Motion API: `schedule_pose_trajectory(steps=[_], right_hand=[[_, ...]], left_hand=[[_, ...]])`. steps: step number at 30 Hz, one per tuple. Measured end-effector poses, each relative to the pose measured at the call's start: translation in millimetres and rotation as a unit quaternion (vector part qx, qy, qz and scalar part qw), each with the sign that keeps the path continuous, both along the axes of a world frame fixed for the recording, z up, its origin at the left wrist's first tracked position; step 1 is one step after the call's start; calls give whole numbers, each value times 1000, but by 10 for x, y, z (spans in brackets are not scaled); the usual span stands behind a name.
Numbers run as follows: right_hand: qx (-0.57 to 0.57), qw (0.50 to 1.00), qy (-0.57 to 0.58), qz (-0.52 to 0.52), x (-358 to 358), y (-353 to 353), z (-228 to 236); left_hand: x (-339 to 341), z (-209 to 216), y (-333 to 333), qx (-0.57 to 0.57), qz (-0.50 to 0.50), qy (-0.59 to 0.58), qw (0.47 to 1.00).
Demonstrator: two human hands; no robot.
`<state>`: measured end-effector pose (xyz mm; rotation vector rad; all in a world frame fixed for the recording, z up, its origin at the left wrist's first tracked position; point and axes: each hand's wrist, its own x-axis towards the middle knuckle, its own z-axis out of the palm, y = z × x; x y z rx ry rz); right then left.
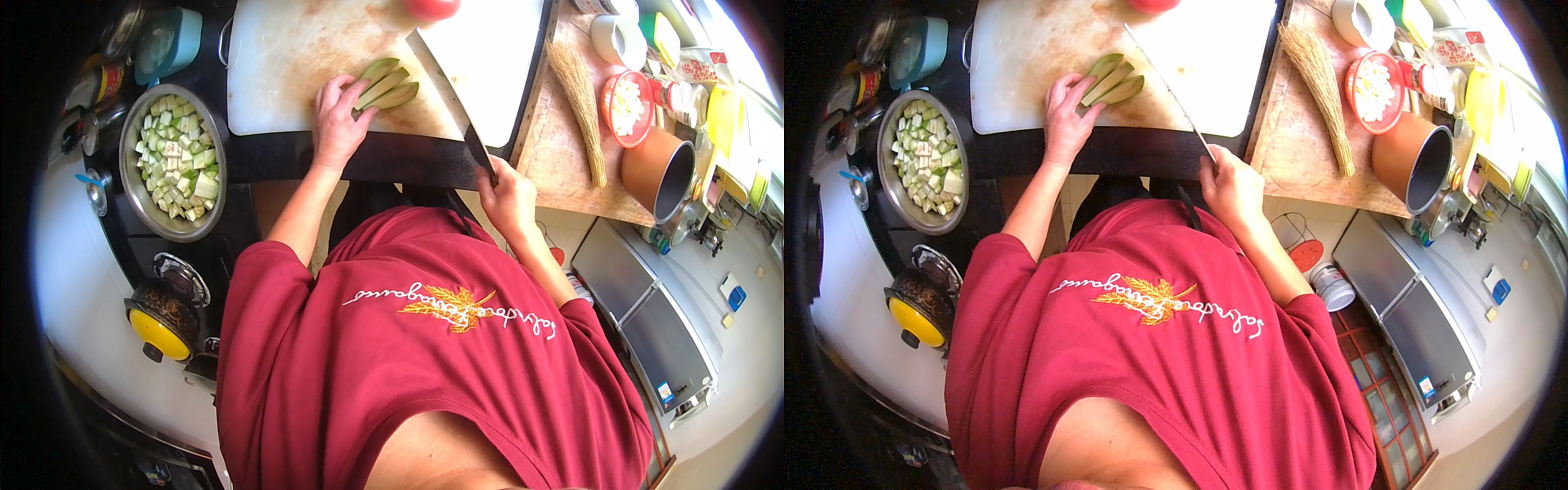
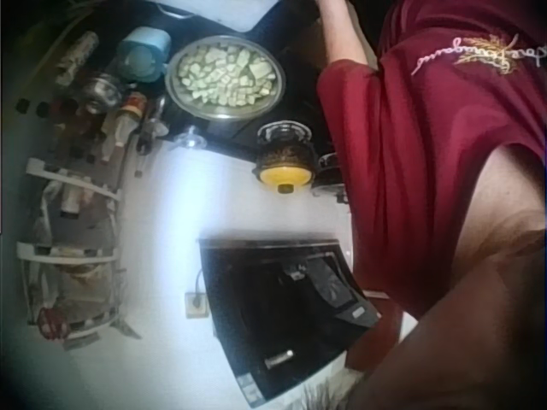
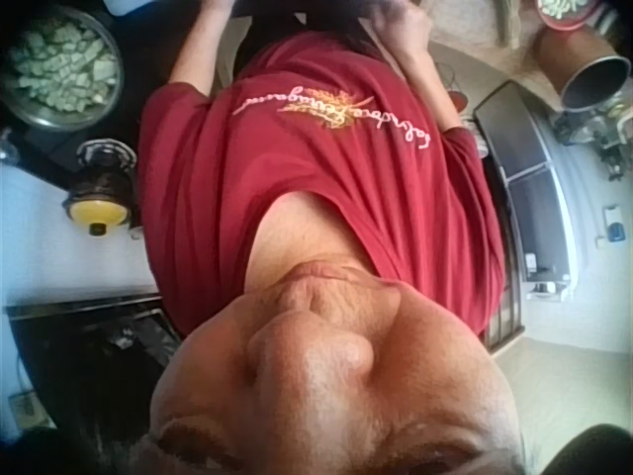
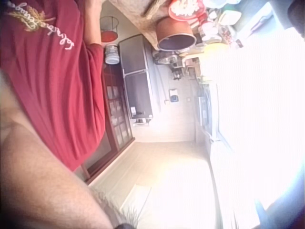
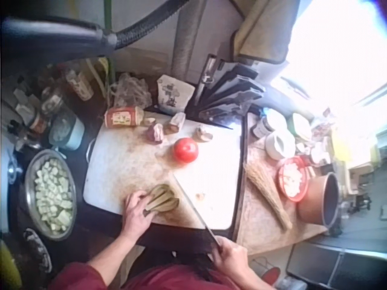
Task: The person cuts vegetables into small cubes on a white cutting board using a large knife and places the pieces into a bowl filled with water.
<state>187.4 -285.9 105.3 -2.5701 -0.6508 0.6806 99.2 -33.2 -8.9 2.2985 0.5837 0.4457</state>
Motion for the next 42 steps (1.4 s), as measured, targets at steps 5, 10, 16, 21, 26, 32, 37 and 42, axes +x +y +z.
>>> schedule_pose_trajectory(steps=[5, 10, 16, 21, 26, 32, 37, 42], right_hand=[[-11, 999, 33, 29, -21, 98, 192], [-23, 998, 10, 61, -101, 150, 135], [-118, 988, 32, 89, -113, 316, 44], [-86, 993, 17, 79, -40, 648, -308], [8, 996, -28, 87, 67, 677, -382], [-5, 998, -7, 61, -54, 531, 2], [-27, 997, 27, 61, -247, 374, 79], [-59, 995, 20, 76, -327, 323, 86]], left_hand=[[-6, -46, 17, -3, 2, -24, 1000], [3, -55, 11, -4, 15, -44, 999], [-4, -48, 5, 1, 21, -33, 999], [8, -54, 7, -9, 18, -49, 999], [-19, -67, -11, -13, 25, -43, 999], [-89, -7, -31, -36, 39, -37, 998], [-186, -18, -34, -70, 55, -35, 995], [-149, 0, -23, -57, 44, -23, 997]])
